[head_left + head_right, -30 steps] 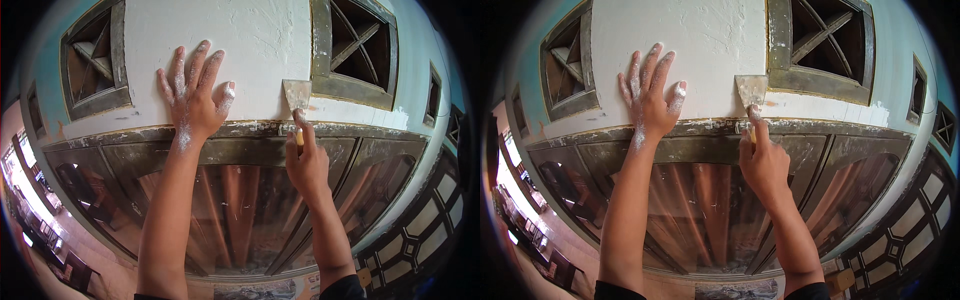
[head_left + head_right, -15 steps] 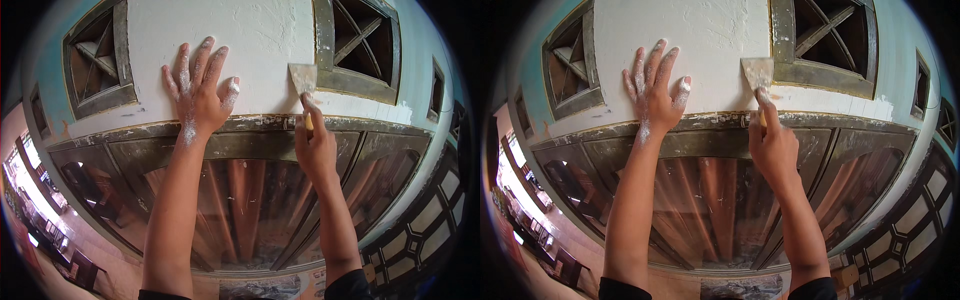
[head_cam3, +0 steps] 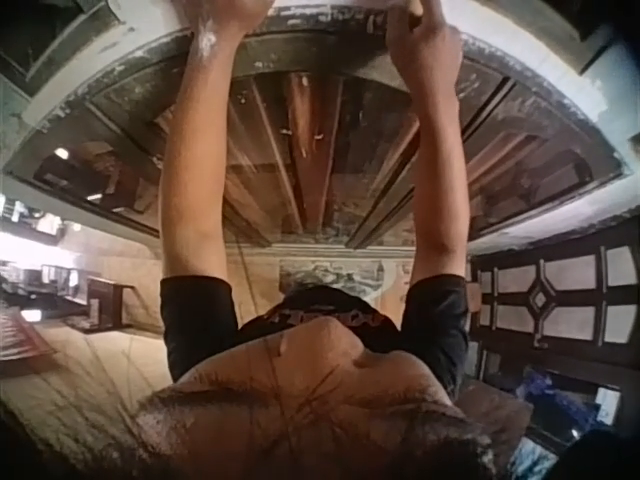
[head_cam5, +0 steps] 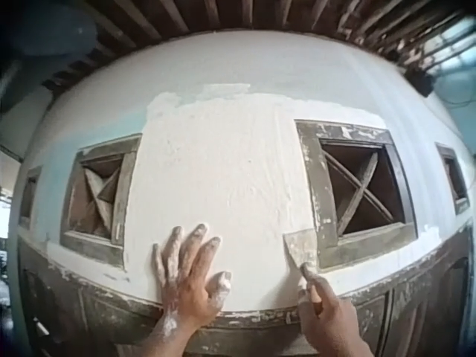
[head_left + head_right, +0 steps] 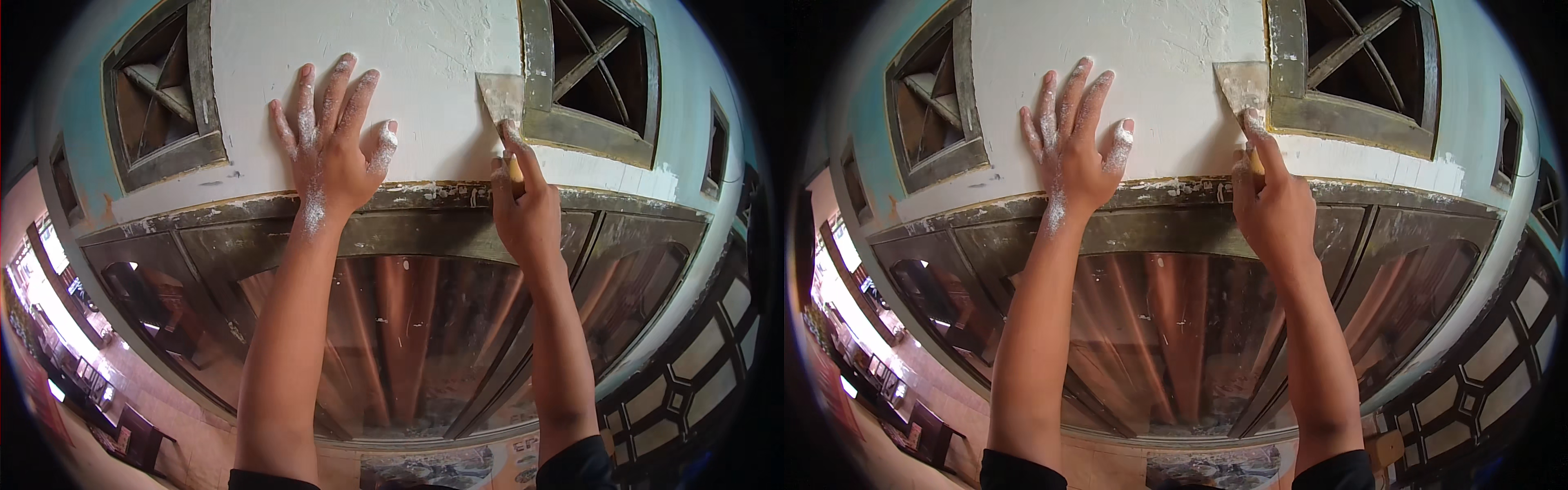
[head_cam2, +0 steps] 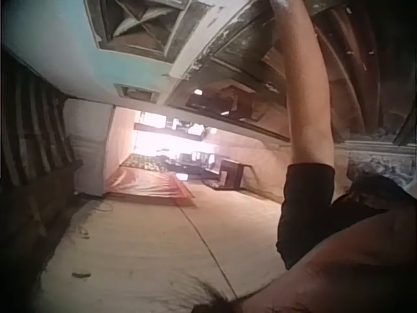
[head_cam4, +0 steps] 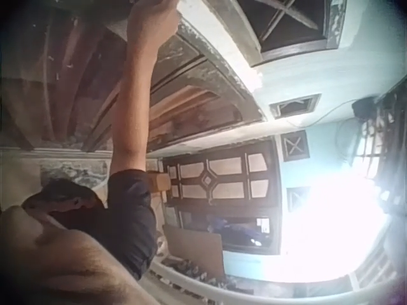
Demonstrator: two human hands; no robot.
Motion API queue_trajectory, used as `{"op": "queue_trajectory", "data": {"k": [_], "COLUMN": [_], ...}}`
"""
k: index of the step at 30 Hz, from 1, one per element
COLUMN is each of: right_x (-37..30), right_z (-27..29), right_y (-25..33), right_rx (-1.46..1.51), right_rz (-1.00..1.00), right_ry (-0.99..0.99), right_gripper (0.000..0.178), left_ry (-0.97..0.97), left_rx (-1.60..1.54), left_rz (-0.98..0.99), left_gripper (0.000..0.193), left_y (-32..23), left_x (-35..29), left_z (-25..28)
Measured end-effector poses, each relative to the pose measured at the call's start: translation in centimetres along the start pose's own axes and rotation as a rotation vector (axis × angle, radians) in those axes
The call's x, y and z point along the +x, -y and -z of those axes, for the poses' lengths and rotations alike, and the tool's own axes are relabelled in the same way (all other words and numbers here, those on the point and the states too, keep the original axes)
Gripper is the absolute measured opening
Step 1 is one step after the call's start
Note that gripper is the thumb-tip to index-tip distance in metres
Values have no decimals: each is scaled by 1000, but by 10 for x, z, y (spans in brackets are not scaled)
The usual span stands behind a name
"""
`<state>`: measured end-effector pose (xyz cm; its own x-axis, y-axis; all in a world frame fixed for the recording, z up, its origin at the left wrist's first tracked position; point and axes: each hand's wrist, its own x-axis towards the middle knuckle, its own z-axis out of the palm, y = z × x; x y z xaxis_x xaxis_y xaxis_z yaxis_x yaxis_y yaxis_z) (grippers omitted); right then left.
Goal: Apply and smooth wall putty or plaster around window frames and cabinet edges using a scraper.
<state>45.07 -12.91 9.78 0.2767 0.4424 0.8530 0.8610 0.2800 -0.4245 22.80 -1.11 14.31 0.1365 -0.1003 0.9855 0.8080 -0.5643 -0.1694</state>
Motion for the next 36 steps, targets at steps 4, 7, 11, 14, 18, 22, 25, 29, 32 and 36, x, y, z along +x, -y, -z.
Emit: {"op": "queue_trajectory", "data": {"k": [4, 7, 11, 14, 18, 22, 25, 29, 32, 36], "right_x": [-16, -9, 3, -6, 15, 4, 9, 7, -5, -5], "right_z": [-9, -4, 2, 5, 14, 3, 6, 9, 5, 6], "right_y": [-9, -9, 9, 9, 25, 6, 8, 18, 11, 15], "right_rx": [110, 29, -12, 26, -62, 85, 29, -41, -10, -30], "right_rz": [87, 77, 2, 47, -29, 102, 95, 10, 50, 11], "right_ry": [-101, -98, -43, -81, -2, -118, -117, -49, -74, -27], "right_gripper": [51, 45, 44, 48, 45, 43, 42, 43, 40, 40], "left_ry": [-14, -22, -14, -12, -13, -22, -19, -19, -35, -37], "left_rx": [-3, -12, 12, 8, 4, -11, 1, -14, -18, -15], "left_rz": [5, 2, 3, 13, 12, 4, 9, 18, -4, 1], "left_gripper": [57, 57, 57, 57, 57, 57, 58, 58, 58, 57], "left_y": [-1, -4, 2, -2, 0, -1, -1, 0, 0, 2], "left_x": [1, 3, 0, 0, 0, 2, 0, 0, 2, 0], "left_z": [2, -1, 1, 1, 3, 2, 0, 2, 1, 1]}}
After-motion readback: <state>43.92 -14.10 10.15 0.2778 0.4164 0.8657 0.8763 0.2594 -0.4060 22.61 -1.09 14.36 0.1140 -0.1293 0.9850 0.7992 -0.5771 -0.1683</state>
